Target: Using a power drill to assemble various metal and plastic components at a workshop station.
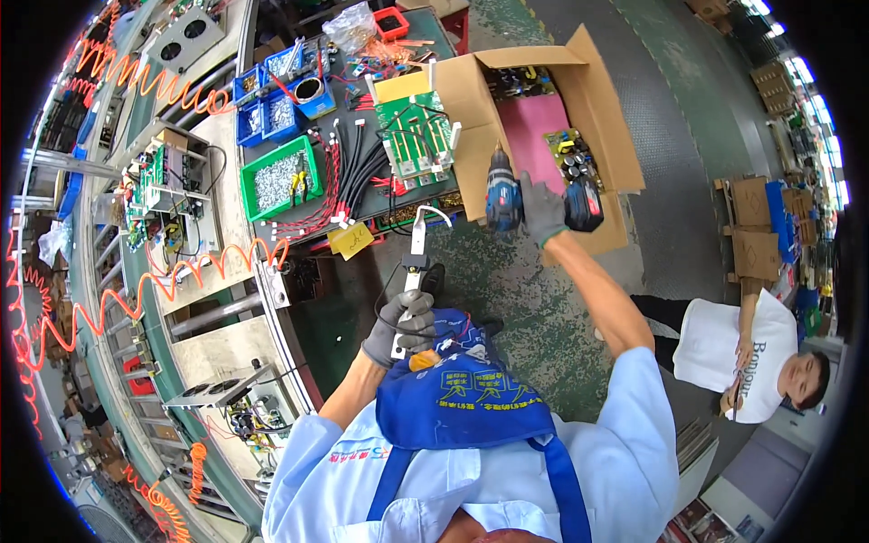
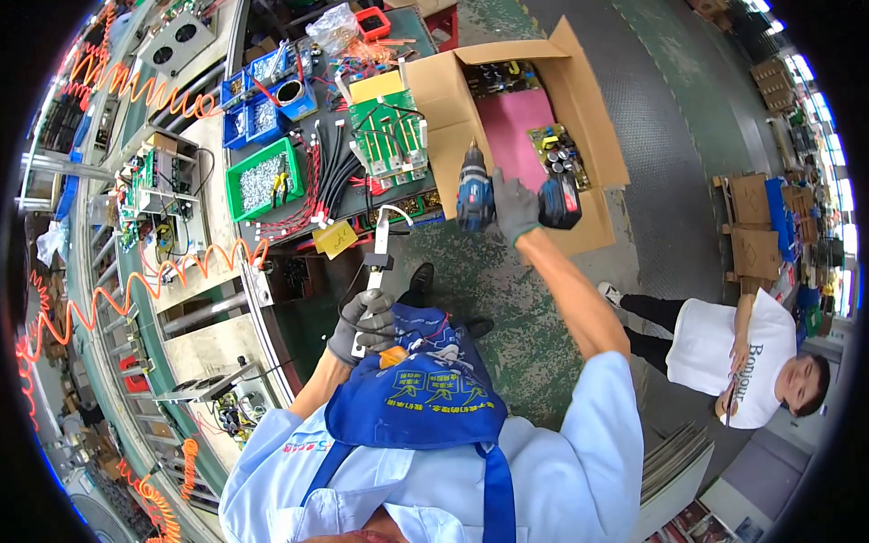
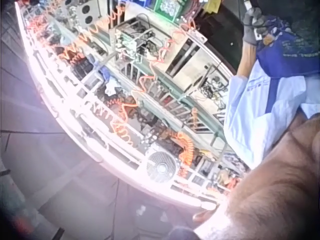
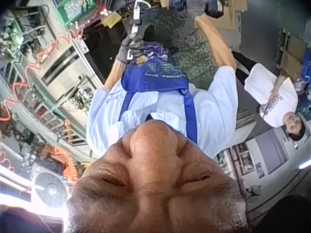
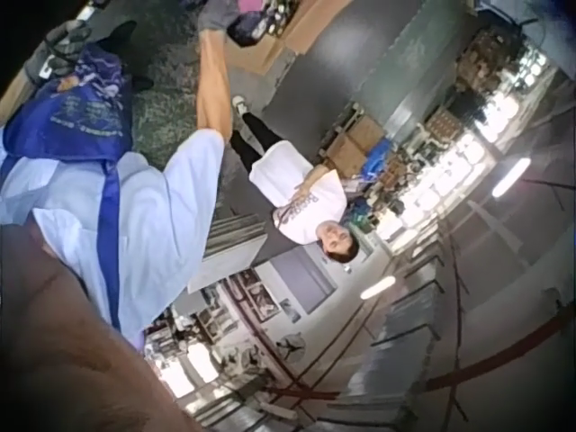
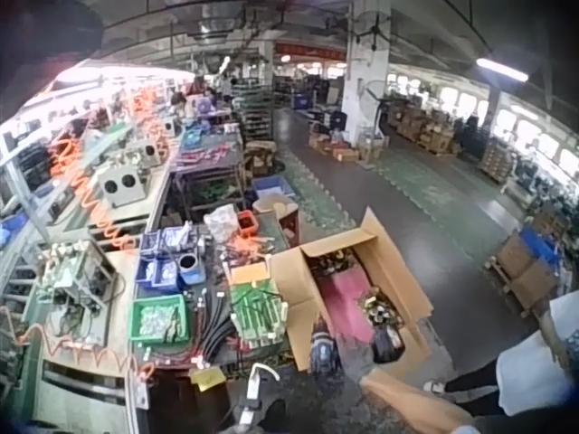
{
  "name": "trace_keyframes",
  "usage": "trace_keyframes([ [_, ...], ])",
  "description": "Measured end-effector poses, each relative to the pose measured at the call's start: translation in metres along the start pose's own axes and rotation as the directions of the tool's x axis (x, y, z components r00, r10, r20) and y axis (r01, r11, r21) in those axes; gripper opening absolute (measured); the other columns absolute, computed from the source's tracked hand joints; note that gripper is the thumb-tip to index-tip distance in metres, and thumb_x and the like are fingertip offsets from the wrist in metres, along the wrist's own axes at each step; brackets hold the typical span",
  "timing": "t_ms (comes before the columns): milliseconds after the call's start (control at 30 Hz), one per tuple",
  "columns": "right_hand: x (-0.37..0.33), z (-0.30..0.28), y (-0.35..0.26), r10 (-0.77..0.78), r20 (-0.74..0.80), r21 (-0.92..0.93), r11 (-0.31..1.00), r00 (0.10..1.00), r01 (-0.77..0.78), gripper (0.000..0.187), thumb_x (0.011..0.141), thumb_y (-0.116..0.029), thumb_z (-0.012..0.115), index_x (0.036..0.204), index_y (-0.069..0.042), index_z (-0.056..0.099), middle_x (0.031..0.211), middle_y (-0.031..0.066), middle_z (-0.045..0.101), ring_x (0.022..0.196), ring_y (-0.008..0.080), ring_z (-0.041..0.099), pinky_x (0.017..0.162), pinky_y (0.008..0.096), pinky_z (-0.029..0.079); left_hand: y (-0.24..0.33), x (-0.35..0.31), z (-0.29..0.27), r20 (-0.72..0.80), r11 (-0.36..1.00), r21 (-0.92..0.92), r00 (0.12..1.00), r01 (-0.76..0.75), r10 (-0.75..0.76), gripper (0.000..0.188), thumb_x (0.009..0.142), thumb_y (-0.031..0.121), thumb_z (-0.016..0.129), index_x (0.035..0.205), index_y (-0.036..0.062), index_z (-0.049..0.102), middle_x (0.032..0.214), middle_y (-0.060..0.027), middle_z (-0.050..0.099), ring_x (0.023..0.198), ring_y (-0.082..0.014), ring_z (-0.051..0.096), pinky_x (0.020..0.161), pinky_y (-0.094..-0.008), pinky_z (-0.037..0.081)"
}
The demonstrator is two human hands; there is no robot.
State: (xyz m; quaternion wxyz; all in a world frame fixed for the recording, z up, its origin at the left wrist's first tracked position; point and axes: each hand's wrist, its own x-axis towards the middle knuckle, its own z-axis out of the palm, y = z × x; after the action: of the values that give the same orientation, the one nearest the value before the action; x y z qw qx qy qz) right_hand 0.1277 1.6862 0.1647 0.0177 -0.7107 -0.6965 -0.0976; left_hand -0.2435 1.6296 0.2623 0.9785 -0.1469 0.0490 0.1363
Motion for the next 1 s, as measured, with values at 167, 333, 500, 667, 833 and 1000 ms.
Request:
trace_keyframes([
  [167,0.095,0.070,0.000,0.083,0.139,-0.073,0.995,0.987,-0.074,0.060,0.083,-0.006,0.056,0.140,-0.007,0.040,0.091,0.0182,0.057,0.076,0.0355,0.065,0.065,0.0434,0.054,0.012,-0.010,-0.009,-0.043,0.996,-0.078,0.999,-0.032,0.029,0.034,0.100,0.032,0.042,0.071,0.0144,0.042,0.049,0.0031,0.038,0.034,-0.0108,0.038,0.040,-0.0288,0.036],
  [333,0.152,0.104,0.000,0.148,0.196,0.042,0.986,0.969,-0.159,0.058,0.086,-0.005,0.053,0.141,-0.006,0.036,0.099,0.0238,0.058,0.082,0.0390,0.065,0.070,0.0468,0.055,0.025,-0.011,-0.005,-0.120,0.980,-0.190,0.992,-0.055,0.033,0.036,0.101,0.032,0.042,0.070,0.0132,0.043,0.049,0.0017,0.039,0.034,-0.0115,0.040,0.039,-0.0278,0.036],
  [500,0.158,0.133,-0.007,0.127,0.297,0.093,0.983,0.946,-0.161,0.051,0.091,-0.005,0.047,0.141,-0.004,0.036,0.113,0.0290,0.056,0.098,0.0416,0.064,0.078,0.0476,0.055,0.035,-0.009,-0.007,-0.167,0.984,-0.148,0.983,-0.098,0.073,0.035,0.101,0.033,0.043,0.072,0.0135,0.046,0.051,0.0030,0.040,0.034,-0.0111,0.040,0.039,-0.0274,0.037],
  [667,0.154,0.134,0.002,0.071,0.332,0.205,0.968,0.941,-0.145,0.060,0.086,-0.008,0.055,0.142,-0.001,0.033,0.126,0.0279,0.050,0.107,0.0429,0.060,0.088,0.0469,0.052,0.045,0.001,0.004,-0.198,0.990,-0.089,0.976,-0.109,0.090,0.034,0.101,0.032,0.045,0.071,0.0147,0.045,0.049,0.0041,0.037,0.033,-0.0100,0.037,0.037,-0.0265,0.035],
  [833,0.141,0.122,-0.022,0.110,0.310,0.118,0.981,0.944,-0.153,0.057,0.086,-0.011,0.055,0.139,-0.002,0.037,0.125,0.0219,0.051,0.116,0.0387,0.054,0.089,0.0475,0.050,0.036,0.004,0.007,-0.193,0.992,-0.030,0.974,-0.123,0.115,0.034,0.100,0.032,0.046,0.071,0.0150,0.043,0.047,0.0053,0.034,0.032,-0.0084,0.034,0.035,-0.0234,0.032],
  [1000,0.147,0.122,-0.015,0.136,0.360,0.076,0.982,0.923,-0.175,0.066,0.080,-0.015,0.061,0.140,-0.002,0.038,0.130,0.0172,0.047,0.120,0.0370,0.047,0.093,0.0502,0.047,0.014,0.005,0.011,-0.184,0.984,0.031,0.967,-0.174,0.177,0.035,0.100,0.032,0.047,0.070,0.0148,0.042,0.047,0.0058,0.033,0.032,-0.0077,0.032,0.034,-0.0224,0.031],
])
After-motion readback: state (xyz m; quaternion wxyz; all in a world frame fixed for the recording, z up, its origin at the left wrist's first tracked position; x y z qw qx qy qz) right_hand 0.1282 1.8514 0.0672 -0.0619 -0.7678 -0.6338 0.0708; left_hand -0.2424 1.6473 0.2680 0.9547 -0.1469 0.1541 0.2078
